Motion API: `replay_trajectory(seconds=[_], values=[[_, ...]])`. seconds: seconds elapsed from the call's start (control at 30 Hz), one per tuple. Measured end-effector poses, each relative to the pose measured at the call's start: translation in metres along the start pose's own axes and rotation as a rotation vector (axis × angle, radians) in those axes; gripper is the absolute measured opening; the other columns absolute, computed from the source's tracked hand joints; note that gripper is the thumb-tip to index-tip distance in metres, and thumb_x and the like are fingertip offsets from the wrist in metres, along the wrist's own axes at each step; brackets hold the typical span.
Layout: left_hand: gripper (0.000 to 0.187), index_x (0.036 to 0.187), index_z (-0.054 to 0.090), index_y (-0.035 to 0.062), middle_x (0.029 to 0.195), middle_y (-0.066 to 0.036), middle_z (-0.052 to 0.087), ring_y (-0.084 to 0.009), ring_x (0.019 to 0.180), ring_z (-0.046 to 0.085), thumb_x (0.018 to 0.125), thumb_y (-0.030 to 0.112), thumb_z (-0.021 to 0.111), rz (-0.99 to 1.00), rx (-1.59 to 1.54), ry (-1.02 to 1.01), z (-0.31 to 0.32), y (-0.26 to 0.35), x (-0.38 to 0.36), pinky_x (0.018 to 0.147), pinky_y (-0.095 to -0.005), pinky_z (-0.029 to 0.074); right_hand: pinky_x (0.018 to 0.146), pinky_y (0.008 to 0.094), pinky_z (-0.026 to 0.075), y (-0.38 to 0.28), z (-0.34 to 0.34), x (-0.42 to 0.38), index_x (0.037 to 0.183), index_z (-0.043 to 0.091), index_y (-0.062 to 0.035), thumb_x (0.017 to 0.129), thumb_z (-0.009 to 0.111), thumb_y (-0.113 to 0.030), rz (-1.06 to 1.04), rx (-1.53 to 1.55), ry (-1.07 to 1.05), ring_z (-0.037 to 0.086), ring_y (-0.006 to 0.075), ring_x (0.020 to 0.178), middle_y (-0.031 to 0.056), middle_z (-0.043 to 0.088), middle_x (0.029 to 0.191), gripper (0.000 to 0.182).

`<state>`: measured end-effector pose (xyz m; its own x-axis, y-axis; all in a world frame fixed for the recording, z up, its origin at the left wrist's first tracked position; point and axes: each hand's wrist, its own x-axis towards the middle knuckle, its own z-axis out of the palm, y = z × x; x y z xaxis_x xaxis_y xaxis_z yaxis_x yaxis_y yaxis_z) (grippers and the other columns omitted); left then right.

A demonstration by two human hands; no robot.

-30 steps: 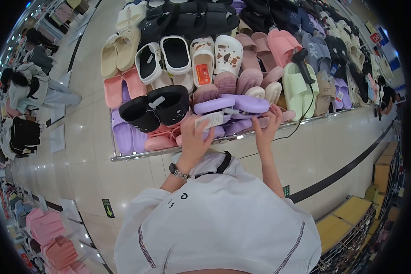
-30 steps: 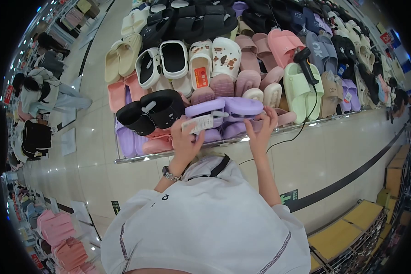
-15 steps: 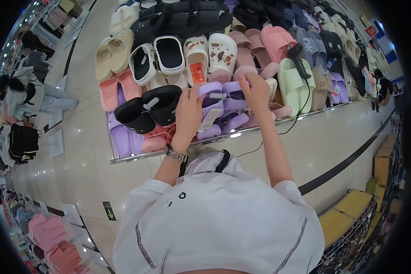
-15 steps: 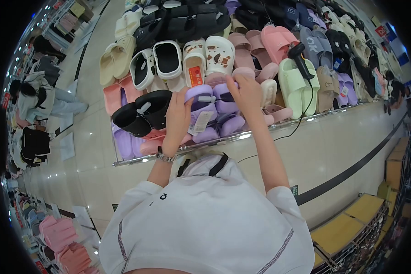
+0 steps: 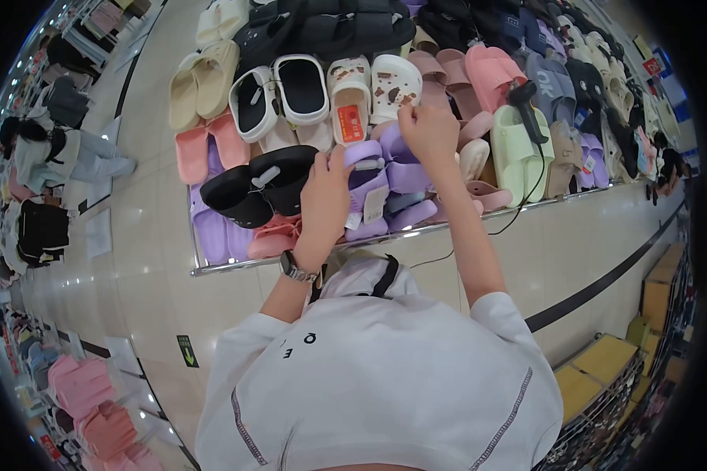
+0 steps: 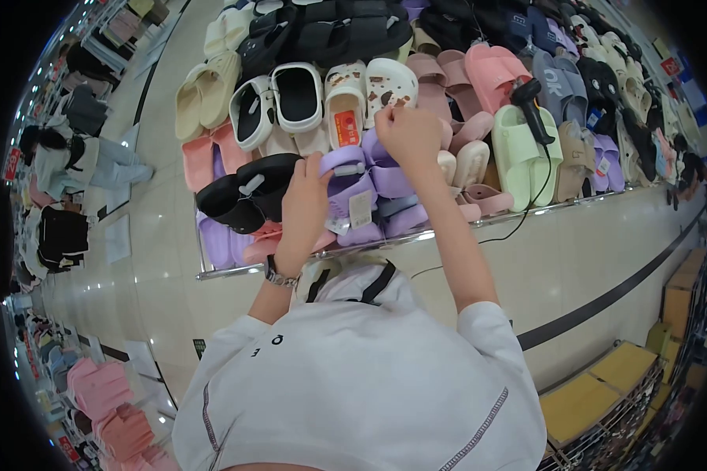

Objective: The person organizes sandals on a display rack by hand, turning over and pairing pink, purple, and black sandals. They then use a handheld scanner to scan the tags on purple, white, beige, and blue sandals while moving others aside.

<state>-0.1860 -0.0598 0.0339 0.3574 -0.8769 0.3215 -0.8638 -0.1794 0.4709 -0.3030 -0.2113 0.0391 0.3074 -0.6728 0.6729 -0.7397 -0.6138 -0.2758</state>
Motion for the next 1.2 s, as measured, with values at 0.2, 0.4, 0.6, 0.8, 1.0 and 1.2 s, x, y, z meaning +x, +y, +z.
replay_trajectory(seconds=[0.2, 0.4, 0.6, 0.8, 1.0, 1.2], values=[[0.03, 0.109, 0.045, 0.0036, 0.091, -0.015, 0.047, -0.0304, 0.083, 0.053, 0.082, 0.014, 0.053, 0.027, 0.053, 0.014, 0.014, -0.005, -0.006, 0.065, -0.0374, 0.048, 0.042, 0.0388, 0.039, 0.009, -0.003, -0.024, 0.052, 0.056, -0.0043, 0.076, 0.052, -0.016, 0.002, 0.154, 0.042, 0.052, 0.0287, 0.044, 0.0129, 0.052, 0.049, 0.027], [0.032, 0.109, 0.044, 0.0011, 0.094, -0.018, 0.047, -0.0351, 0.086, 0.051, 0.08, 0.01, 0.055, 0.138, 0.026, 0.053, 0.028, 0.002, -0.005, 0.071, -0.0409, 0.045, 0.045, 0.0359, 0.038, 0.039, -0.008, -0.06, 0.056, 0.053, -0.0026, 0.078, 0.048, -0.009, 0.006, 0.414, 0.093, 0.051, 0.027, 0.048, 0.0109, 0.053, 0.054, 0.024], [0.034, 0.109, 0.044, 0.0009, 0.093, -0.018, 0.044, -0.034, 0.087, 0.05, 0.078, 0.008, 0.055, 0.175, 0.01, 0.123, 0.029, 0.0, -0.009, 0.072, -0.0399, 0.045, 0.046, 0.0358, 0.038, 0.033, -0.011, -0.067, 0.058, 0.056, -0.0028, 0.078, 0.047, -0.006, -0.04, 0.442, 0.192, 0.051, 0.0251, 0.049, 0.0098, 0.052, 0.054, 0.022], [0.034, 0.109, 0.043, -0.0004, 0.094, -0.02, 0.046, -0.0376, 0.087, 0.05, 0.079, 0.007, 0.055, 0.144, -0.039, 0.09, 0.031, -0.001, -0.001, 0.072, -0.0423, 0.044, 0.048, 0.0363, 0.038, 0.038, -0.003, -0.06, 0.06, 0.055, -0.0016, 0.08, 0.048, -0.01, 0.018, 0.465, 0.144, 0.051, 0.0286, 0.051, 0.0124, 0.052, 0.056, 0.023], [0.032, 0.109, 0.043, -0.0008, 0.097, -0.02, 0.044, -0.0374, 0.089, 0.048, 0.08, 0.006, 0.054, 0.139, -0.133, 0.077, 0.036, -0.006, 0.019, 0.073, -0.0424, 0.042, 0.049, 0.0384, 0.037, 0.035, 0.001, -0.043, 0.061, 0.051, 0.0004, 0.082, 0.048, -0.013, 0.132, 0.445, 0.085, 0.05, 0.032, 0.052, 0.0155, 0.051, 0.058, 0.025], [0.031, 0.107, 0.044, 0.0007, 0.097, -0.017, 0.044, -0.0345, 0.09, 0.048, 0.079, 0.008, 0.056, 0.144, -0.105, 0.087, 0.042, -0.011, 0.011, 0.074, -0.0398, 0.044, 0.052, 0.0363, 0.038, 0.034, -0.01, -0.065, 0.063, 0.055, -0.0006, 0.083, 0.045, -0.012, 0.082, 0.458, 0.128, 0.051, 0.0282, 0.055, 0.0134, 0.052, 0.059, 0.026]])
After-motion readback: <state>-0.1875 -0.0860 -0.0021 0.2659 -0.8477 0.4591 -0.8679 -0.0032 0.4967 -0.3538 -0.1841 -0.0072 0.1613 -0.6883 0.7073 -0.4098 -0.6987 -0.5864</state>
